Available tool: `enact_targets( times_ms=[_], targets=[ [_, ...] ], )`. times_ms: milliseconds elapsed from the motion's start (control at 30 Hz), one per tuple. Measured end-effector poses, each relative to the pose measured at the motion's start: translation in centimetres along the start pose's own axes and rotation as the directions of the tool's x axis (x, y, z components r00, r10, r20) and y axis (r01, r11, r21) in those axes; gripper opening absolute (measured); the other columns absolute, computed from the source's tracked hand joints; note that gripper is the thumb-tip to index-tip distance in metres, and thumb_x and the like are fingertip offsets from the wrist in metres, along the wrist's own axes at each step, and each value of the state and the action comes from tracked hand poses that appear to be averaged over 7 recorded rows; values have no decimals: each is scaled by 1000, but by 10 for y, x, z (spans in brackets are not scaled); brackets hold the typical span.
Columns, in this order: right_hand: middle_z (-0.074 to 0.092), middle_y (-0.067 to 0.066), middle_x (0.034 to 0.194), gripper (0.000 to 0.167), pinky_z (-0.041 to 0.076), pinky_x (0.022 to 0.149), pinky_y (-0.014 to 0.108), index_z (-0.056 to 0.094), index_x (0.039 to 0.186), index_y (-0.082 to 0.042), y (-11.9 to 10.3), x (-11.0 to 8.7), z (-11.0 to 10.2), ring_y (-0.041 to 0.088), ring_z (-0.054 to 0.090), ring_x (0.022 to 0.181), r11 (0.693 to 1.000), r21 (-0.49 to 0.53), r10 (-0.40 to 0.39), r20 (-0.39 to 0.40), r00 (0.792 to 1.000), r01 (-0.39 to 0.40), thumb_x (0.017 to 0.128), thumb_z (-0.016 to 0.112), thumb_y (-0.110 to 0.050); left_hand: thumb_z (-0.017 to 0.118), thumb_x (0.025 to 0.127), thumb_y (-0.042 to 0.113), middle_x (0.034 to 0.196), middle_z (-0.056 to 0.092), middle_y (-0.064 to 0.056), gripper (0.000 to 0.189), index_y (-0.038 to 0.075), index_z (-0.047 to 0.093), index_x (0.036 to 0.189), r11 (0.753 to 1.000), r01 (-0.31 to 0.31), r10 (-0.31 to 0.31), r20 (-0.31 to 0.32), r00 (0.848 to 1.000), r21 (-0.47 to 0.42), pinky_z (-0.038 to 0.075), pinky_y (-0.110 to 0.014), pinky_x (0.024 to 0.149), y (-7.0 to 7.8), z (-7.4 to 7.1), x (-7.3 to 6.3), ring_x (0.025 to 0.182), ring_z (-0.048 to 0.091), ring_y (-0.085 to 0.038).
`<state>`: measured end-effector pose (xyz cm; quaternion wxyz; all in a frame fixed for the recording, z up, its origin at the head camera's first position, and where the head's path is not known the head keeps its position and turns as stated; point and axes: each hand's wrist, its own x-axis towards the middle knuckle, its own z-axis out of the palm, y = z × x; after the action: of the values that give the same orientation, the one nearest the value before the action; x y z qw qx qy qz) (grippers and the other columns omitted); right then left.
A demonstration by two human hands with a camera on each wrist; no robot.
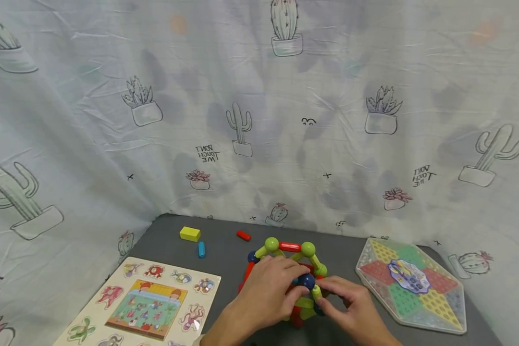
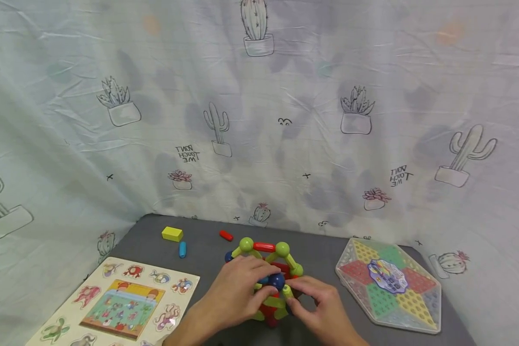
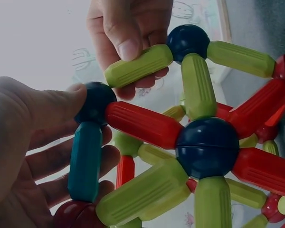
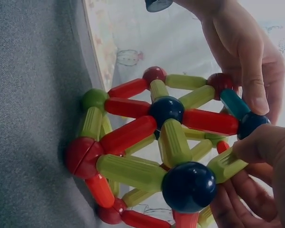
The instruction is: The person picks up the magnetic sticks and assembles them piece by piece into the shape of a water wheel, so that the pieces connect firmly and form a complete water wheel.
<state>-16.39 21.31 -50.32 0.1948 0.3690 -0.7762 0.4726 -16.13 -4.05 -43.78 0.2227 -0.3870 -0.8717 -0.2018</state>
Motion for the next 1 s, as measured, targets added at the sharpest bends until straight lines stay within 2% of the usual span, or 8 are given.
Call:
enact_targets(
  times_ms=[300, 533, 600, 667, 767, 867, 933, 1000],
  targets=[
    [79, -1, 113, 35, 60, 75, 20, 81, 124, -13, -1, 5, 7, 5, 72, 90, 995, -92, -44, -13, 999, 42, 94, 82, 4, 77, 103, 36, 120, 79, 7, 31, 21, 79, 130, 1000, 4, -4, -8, 1000, -13, 58, -29, 93, -3, -2, 0, 112, 73, -10],
    [78, 2, 113, 38, 59, 74, 19, 79, 123, -13, 1, 3, 11, 7, 71, 88, 996, -65, -61, -49, 997, 58, 92, 81, 8, 78, 103, 36, 124, 79, 8, 33, 20, 78, 133, 1000, -7, 8, 19, 1000, -30, 59, -30, 95, -3, -4, 1, 114, 73, -10],
    [79, 1, 114, 38, 59, 75, 20, 79, 124, -15, 1, 2, 10, 7, 72, 89, 997, -61, -45, -47, 998, 42, 93, 81, 7, 78, 103, 35, 126, 78, 8, 34, 20, 77, 134, 998, -9, 10, 20, 1000, -62, 59, -29, 97, -5, -6, 1, 116, 73, -10],
    [79, 1, 117, 38, 61, 79, 22, 78, 126, -16, 2, 1, 6, 8, 74, 95, 999, -43, -8, -39, 999, 6, 95, 80, 6, 80, 103, 32, 128, 78, 8, 35, 21, 76, 135, 988, -6, 8, 14, 1000, -153, 60, -27, 96, -11, -10, 0, 117, 72, -9],
    [79, 4, 117, 30, 63, 85, 25, 78, 125, -11, 6, -3, -3, 13, 76, 102, 997, 16, 79, -59, 995, -78, 100, 75, 5, 81, 102, 25, 131, 77, 6, 38, 21, 75, 138, 929, -11, 5, -16, 1000, -369, 62, -29, 93, -29, -20, -6, 111, 74, -10],
    [80, 6, 112, 21, 64, 87, 26, 77, 122, 1, 19, -9, -17, 15, 78, 102, 973, 149, 200, -157, 967, -177, 104, 67, 8, 80, 101, 14, 133, 78, -2, 40, 17, 73, 140, 812, -37, 11, -48, 999, -583, 63, -35, 97, -59, -32, -19, 112, 76, -15],
    [80, 4, 107, 19, 64, 86, 26, 74, 119, 9, 33, -13, -25, 15, 79, 98, 937, 283, 273, -226, 935, -206, 108, 59, 8, 78, 101, 6, 136, 77, -10, 42, 12, 72, 142, 725, -26, 0, -38, 999, -688, 60, -39, 106, -82, -41, -32, 124, 75, -21],
    [80, 2, 108, 25, 64, 87, 27, 73, 121, 10, 49, -17, -30, 13, 79, 98, 868, 452, 339, -237, 911, -205, 112, 51, 5, 74, 101, 0, 138, 75, -18, 43, 7, 70, 144, 656, 0, -13, -11, 1000, -755, 59, -39, 109, -107, -48, -46, 128, 74, -26]
  ],
)
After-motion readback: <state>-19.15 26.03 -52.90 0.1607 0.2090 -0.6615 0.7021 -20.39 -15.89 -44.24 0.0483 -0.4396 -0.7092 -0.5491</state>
